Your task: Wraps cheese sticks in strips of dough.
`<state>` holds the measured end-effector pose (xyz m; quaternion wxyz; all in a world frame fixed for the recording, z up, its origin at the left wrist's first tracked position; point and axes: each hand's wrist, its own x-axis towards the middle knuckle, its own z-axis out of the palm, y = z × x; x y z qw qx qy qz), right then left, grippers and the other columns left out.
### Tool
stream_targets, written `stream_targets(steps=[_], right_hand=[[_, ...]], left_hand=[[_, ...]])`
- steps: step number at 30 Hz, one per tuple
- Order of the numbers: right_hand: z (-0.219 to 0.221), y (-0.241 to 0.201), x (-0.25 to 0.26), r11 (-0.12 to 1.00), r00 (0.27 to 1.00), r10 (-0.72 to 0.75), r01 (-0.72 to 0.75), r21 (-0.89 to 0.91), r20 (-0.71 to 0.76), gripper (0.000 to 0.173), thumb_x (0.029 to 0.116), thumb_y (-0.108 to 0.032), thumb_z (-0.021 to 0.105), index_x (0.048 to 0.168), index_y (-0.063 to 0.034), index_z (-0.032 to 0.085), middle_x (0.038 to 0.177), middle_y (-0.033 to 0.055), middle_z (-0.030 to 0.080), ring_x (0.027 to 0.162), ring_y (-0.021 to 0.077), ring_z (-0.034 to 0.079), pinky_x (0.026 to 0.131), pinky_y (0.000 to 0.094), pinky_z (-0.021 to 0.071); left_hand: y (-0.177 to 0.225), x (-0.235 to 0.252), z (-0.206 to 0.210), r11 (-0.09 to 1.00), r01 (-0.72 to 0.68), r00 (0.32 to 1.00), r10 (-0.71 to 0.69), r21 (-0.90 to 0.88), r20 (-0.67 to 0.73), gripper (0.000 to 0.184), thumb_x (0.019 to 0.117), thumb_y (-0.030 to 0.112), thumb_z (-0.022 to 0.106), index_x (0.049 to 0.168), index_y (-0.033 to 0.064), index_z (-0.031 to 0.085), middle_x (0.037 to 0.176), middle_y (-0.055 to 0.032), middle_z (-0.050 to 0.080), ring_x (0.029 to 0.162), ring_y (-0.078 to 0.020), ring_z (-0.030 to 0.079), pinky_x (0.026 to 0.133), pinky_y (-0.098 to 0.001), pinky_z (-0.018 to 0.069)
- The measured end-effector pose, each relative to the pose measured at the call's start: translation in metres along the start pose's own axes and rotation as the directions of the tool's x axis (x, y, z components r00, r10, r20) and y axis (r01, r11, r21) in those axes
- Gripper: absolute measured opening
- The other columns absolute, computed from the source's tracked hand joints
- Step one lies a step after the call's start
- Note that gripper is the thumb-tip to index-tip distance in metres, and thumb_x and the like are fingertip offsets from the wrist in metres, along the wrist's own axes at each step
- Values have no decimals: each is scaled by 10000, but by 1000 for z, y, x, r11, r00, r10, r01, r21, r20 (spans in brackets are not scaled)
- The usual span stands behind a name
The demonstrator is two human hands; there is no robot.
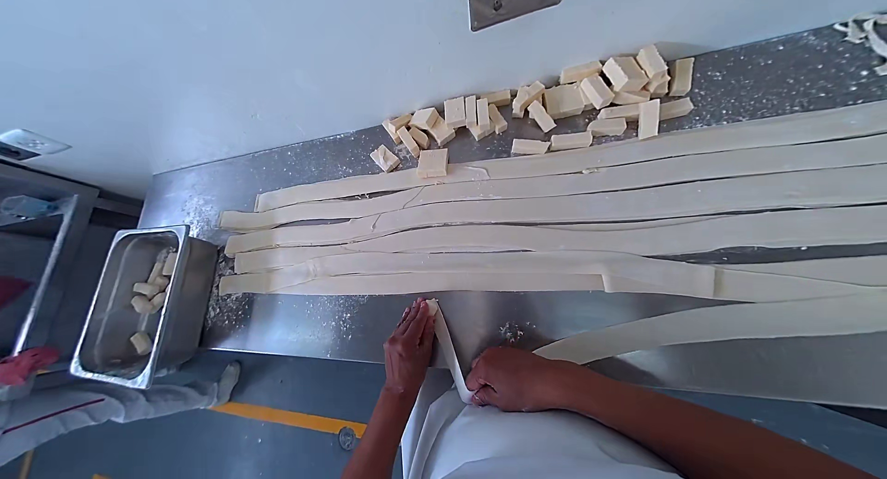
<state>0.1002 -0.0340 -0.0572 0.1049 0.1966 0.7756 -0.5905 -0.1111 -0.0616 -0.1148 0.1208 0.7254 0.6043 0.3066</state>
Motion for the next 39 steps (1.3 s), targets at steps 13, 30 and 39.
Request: stream_targets(steps=[13,30,39], right_hand=[[10,8,-6,982,995,-5,24,186,-102,390,1074,-266,541,831,37,583,743,123,508,695,224,491,649,404,388],[15,15,-3,974,990,65,-36,223,-122,369,1069,-243,541,815,24,567,699,102,464,659,218,459,627,409,364],[21,19,-1,919,969,171,-92,382,-176,388,1072,-266,537,785,-5,547,666,46,429,597,148,418,584,344,347]], left_hand=[[4,11,-3,990,-20,991,38,-138,128,274,899,83,683,1121,-65,749,1152,-203,740,1014,-326,752,895,-467,605],[0,4,9,984,-114,982,132,-135,133,318,923,105,646,1150,-106,718,1221,-243,705,1184,-407,670,1052,-559,502],[18,-6,15,980,-150,969,172,-127,180,315,968,65,530,1161,-99,717,1268,-259,678,1223,-449,633,1065,-593,469]])
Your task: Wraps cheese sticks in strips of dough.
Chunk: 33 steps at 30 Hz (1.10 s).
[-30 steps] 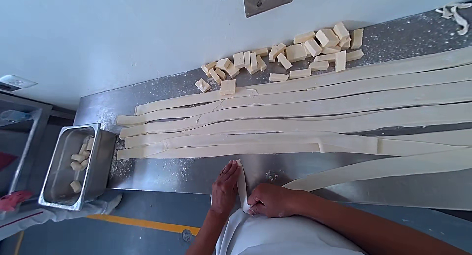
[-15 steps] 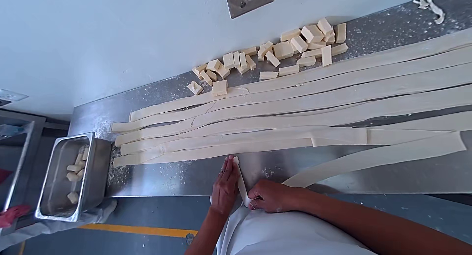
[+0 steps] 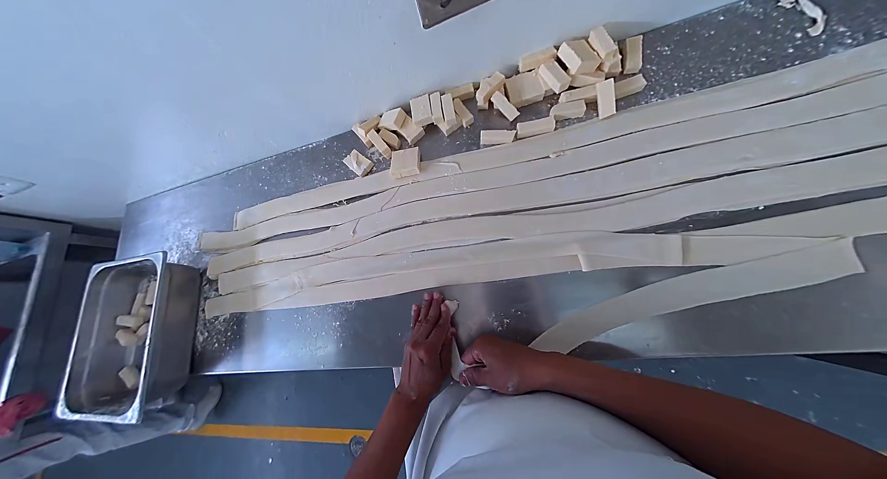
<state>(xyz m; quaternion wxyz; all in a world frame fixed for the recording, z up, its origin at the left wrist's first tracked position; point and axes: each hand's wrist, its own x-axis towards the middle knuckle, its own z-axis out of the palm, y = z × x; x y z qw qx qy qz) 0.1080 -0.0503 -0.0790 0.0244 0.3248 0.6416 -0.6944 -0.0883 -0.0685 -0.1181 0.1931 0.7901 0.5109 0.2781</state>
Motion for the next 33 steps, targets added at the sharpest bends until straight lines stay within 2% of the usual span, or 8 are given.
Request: stream_targets(steps=[2,5,9,15,18,24,29,33], right_hand=[[1,2,-1,998,1000,17,-17,54,8,364,1070,-265,546,817,-6,578,664,34,471,576,115,450,574,309,385],[3,4,-2,991,999,44,-45,122,14,344,1068,-272,553,851,-7,590,675,27,496,570,93,467,570,282,402],[6,7,-1,964,992,119,-106,245,-40,329,1075,-299,540,919,-19,617,686,-4,512,560,62,457,558,254,392],[1,3,-5,908,975,201,-149,392,-95,269,1074,-292,544,985,-58,642,676,-60,503,530,14,428,518,195,359],[0,4,-6,892,956,249,-164,421,-153,300,1087,-314,515,987,-59,638,673,-59,486,528,19,425,523,196,363],[-7,2,-3,876,921,316,-190,443,-229,321,1097,-311,491,1022,-54,668,676,-66,472,538,16,423,537,193,366],[-15,-1,-4,820,939,327,-224,526,-110,258,1103,-288,477,1007,-86,605,653,-75,466,490,10,414,480,171,352],[-17,-2,-4,800,946,320,-238,552,-56,241,1109,-265,459,1037,-89,608,646,-75,454,480,13,413,470,165,353]], left_hand=[[-3,2,-5,999,24,1000,-24,-49,9,300,960,30,530,1146,-108,720,1219,-253,702,1178,-425,668,1051,-585,491],[-6,1,5,1000,22,999,-22,7,-28,413,938,168,616,1211,-136,674,1259,-270,678,1220,-433,641,1075,-612,456],[0,9,10,999,37,996,-36,14,-80,279,895,48,649,1120,-90,740,1167,-238,726,1109,-405,707,974,-532,560],[1,6,-2,994,32,999,-28,-106,34,302,943,-10,533,1164,-107,713,1263,-257,680,1208,-422,651,1066,-567,486],[0,4,4,995,76,997,-75,-72,12,446,945,138,616,1279,-157,618,1340,-292,623,1293,-450,581,1126,-620,398],[3,12,6,991,67,995,-76,-115,-70,194,869,-18,641,992,-46,788,1104,-222,748,1060,-375,732,958,-503,575],[8,-8,5,993,-27,1000,25,-114,-16,258,925,-8,555,1058,-56,771,1198,-241,714,1190,-457,651,1064,-552,488],[12,-8,-6,975,90,995,-78,-205,68,330,941,-34,472,1138,-84,732,1261,-260,680,1260,-454,605,1122,-584,419]])
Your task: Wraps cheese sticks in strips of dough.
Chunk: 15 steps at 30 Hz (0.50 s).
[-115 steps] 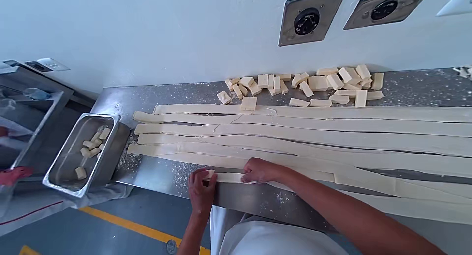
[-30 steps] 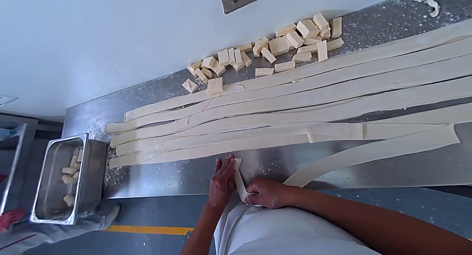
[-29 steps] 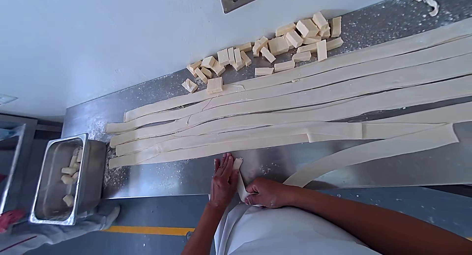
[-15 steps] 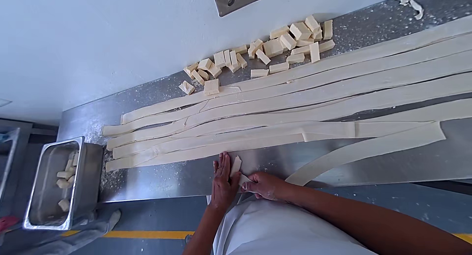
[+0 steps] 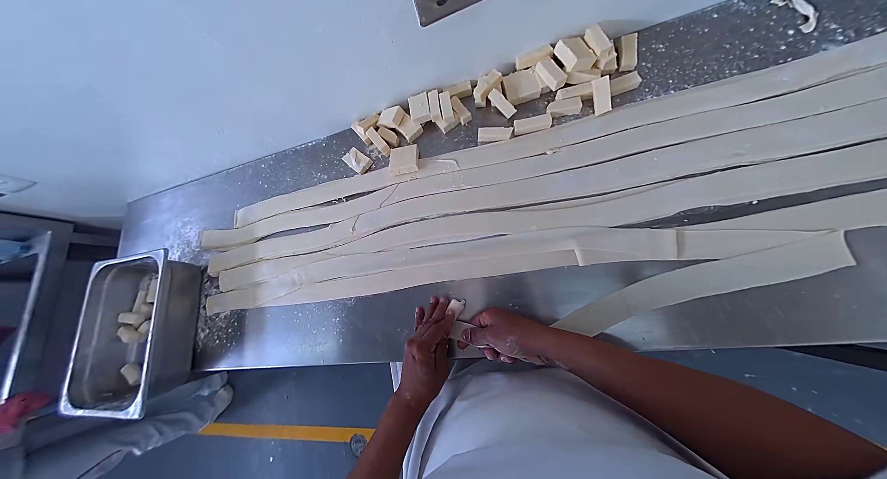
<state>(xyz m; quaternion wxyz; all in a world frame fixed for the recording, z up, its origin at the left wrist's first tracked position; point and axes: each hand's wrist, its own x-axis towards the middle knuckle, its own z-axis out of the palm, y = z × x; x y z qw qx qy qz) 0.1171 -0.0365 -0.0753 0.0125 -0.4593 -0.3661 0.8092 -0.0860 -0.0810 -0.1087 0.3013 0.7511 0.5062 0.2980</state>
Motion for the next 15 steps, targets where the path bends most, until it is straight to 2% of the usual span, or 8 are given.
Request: stream_targets(steps=[4,7,8,11,14,15], right_hand=[[0,-1,-3,996,1000,-7,6,-94,0,265,1108,-284,461,1069,-79,625,642,-74,476,488,10,433,482,172,365],[2,2,-4,978,1000,0,2,-208,10,293,1105,-308,471,1043,-63,620,663,-59,521,507,15,459,503,190,382],[2,3,-5,977,1000,-3,4,-212,8,299,1104,-311,474,1033,-61,621,664,-58,536,506,13,466,502,190,385],[0,3,-6,988,1000,-11,8,-156,-20,287,1108,-295,463,1033,-66,618,664,-64,533,492,4,451,488,173,375],[-1,1,-6,993,999,8,-14,-115,-52,276,1112,-280,454,1053,-69,622,658,-66,524,488,1,451,481,165,372],[0,-1,-6,993,998,12,-19,-113,-60,279,1113,-276,449,1060,-67,624,661,-64,523,491,1,453,483,164,373]], left_hand=[[6,8,-2,995,88,996,-87,46,-10,289,935,3,559,1161,-90,713,1286,-265,665,1270,-448,599,1113,-619,412],[2,8,4,991,95,995,-94,99,-11,433,938,70,600,1318,-138,595,1371,-279,607,1335,-454,541,1152,-632,354],[1,8,6,990,83,997,-82,118,-10,448,939,97,604,1322,-137,596,1385,-285,594,1346,-463,526,1157,-647,333],[-2,7,11,990,36,999,-32,136,-33,388,921,134,630,1230,-93,686,1322,-255,650,1296,-449,578,1129,-660,363],[0,6,18,996,-4,995,13,87,-94,275,872,34,647,1104,-69,753,1156,-220,735,1149,-400,690,1049,-564,503],[2,6,20,997,-9,994,16,72,-109,248,869,-1,640,1075,-71,762,1129,-227,741,1120,-403,703,1029,-542,524]])
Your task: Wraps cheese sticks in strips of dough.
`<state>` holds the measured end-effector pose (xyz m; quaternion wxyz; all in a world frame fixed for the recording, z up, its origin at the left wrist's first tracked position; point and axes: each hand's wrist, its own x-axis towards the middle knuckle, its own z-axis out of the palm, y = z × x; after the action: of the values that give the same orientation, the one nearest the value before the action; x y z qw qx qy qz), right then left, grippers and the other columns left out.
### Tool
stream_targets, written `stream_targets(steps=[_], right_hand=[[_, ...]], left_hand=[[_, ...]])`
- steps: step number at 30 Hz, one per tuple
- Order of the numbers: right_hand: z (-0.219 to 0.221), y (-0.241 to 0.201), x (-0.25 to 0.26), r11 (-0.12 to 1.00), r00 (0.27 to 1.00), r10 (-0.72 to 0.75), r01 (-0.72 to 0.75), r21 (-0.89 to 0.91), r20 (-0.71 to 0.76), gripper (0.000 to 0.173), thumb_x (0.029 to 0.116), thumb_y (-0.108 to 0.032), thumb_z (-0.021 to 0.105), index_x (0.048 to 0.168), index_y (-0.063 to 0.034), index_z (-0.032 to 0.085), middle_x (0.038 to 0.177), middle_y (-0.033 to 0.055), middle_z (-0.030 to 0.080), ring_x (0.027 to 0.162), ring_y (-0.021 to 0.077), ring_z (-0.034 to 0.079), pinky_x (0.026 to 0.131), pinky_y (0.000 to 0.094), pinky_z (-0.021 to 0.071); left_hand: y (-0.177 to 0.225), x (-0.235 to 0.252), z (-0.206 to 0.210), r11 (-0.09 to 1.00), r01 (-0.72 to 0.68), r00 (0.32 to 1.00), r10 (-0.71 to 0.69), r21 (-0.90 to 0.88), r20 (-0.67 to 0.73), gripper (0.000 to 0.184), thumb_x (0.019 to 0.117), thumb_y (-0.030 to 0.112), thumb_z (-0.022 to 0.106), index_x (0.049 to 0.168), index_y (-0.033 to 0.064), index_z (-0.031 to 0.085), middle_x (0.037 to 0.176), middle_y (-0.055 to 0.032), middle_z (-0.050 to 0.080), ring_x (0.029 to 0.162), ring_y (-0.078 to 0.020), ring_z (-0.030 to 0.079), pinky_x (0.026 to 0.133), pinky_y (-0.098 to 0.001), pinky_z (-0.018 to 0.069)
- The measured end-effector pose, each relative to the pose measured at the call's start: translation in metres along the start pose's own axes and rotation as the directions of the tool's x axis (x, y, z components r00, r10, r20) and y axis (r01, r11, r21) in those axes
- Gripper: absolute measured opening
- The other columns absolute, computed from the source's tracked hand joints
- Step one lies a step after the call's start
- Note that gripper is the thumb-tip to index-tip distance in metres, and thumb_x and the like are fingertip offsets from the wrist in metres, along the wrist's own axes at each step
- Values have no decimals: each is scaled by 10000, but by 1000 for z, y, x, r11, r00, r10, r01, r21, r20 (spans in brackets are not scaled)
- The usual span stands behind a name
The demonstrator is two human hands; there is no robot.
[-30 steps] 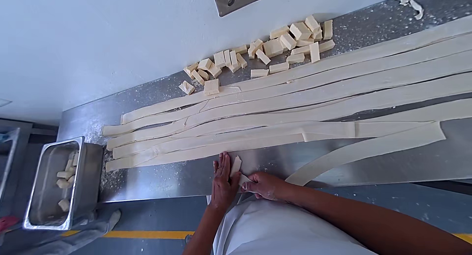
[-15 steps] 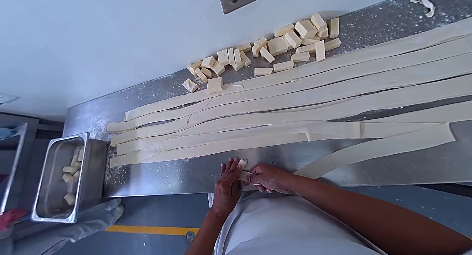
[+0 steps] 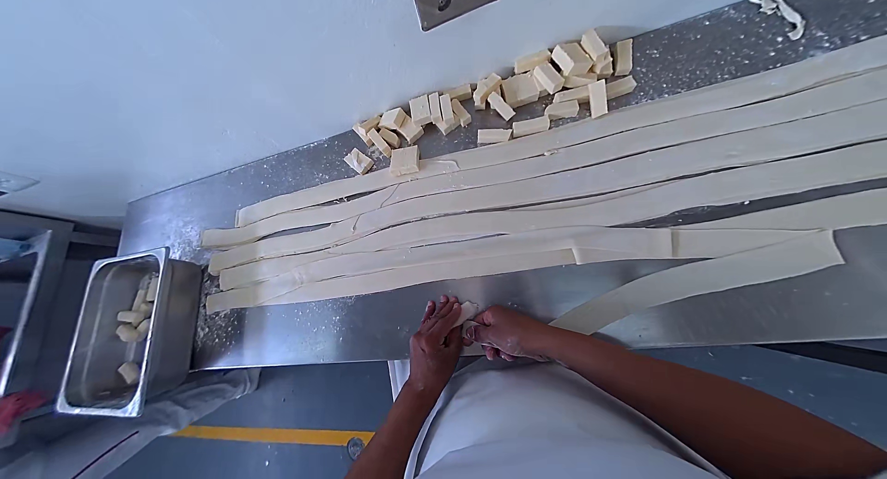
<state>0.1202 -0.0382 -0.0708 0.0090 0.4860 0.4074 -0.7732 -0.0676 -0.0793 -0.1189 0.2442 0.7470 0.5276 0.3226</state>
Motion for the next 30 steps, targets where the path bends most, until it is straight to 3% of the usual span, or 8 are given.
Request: stream_targets(steps=[7,11,14,16,21,25,28,30], right_hand=[[2,-1,2,999,997,-40,40,1,-61,276,1113,-261,450,1025,-47,600,711,-45,536,532,8,457,514,176,376],[-1,-11,-11,977,994,-108,107,-186,3,305,1109,-270,456,1054,-12,610,783,-9,519,626,46,459,597,234,391],[-4,-22,-22,899,975,-218,213,-383,31,388,1085,-362,503,1052,11,606,816,71,517,700,157,491,669,355,425],[-5,-35,-29,830,968,-249,224,-511,20,425,1088,-348,500,1083,59,623,903,176,589,826,281,573,783,475,468],[-16,-52,-32,610,948,-319,206,-765,2,368,1109,-206,418,1086,69,660,1051,239,658,1044,386,638,932,541,475],[-44,-44,-16,473,711,-684,261,-842,-163,318,1003,-272,657,1132,11,728,1057,220,664,1042,401,638,926,590,486],[-21,-59,-21,431,766,-642,386,-816,23,1009,809,-424,851,1568,19,355,1539,291,431,1438,466,397,1183,648,273],[6,-59,-20,411,739,-660,507,-758,136,1048,808,-266,860,1611,8,245,1555,289,413,1456,432,392,1212,567,286]], left_hand=[[23,-1,-24,960,211,956,-164,-183,243,339,975,-28,474,1238,-133,660,1305,-292,642,1278,-396,609,1128,-508,443],[36,28,-51,512,723,689,-578,-463,437,247,937,-44,645,1177,-85,684,1117,-139,743,1006,-141,719,901,-298,587],[38,46,-65,265,829,548,-562,-493,619,385,912,-103,645,1291,-70,590,1067,-99,742,939,-150,723,861,-315,600],[43,51,-67,242,829,549,-524,-504,651,335,911,-107,642,1241,-64,603,1018,-79,747,920,-145,729,865,-310,605],[49,50,-60,216,775,596,-561,-594,574,243,912,-110,628,1151,-69,613,941,-80,742,853,-153,732,822,-311,613],[47,46,-66,220,704,651,-581,-676,489,289,939,-83,572,1228,-70,565,930,-44,714,835,-130,708,833,-305,598],[46,46,-73,178,704,668,-496,-688,555,294,958,-69,527,1251,-40,538,920,-4,687,839,-108,691,853,-299,589],[52,45,-73,150,696,685,-432,-702,587,213,957,-68,530,1148,25,543,909,14,710,834,-86,702,826,-279,592]])
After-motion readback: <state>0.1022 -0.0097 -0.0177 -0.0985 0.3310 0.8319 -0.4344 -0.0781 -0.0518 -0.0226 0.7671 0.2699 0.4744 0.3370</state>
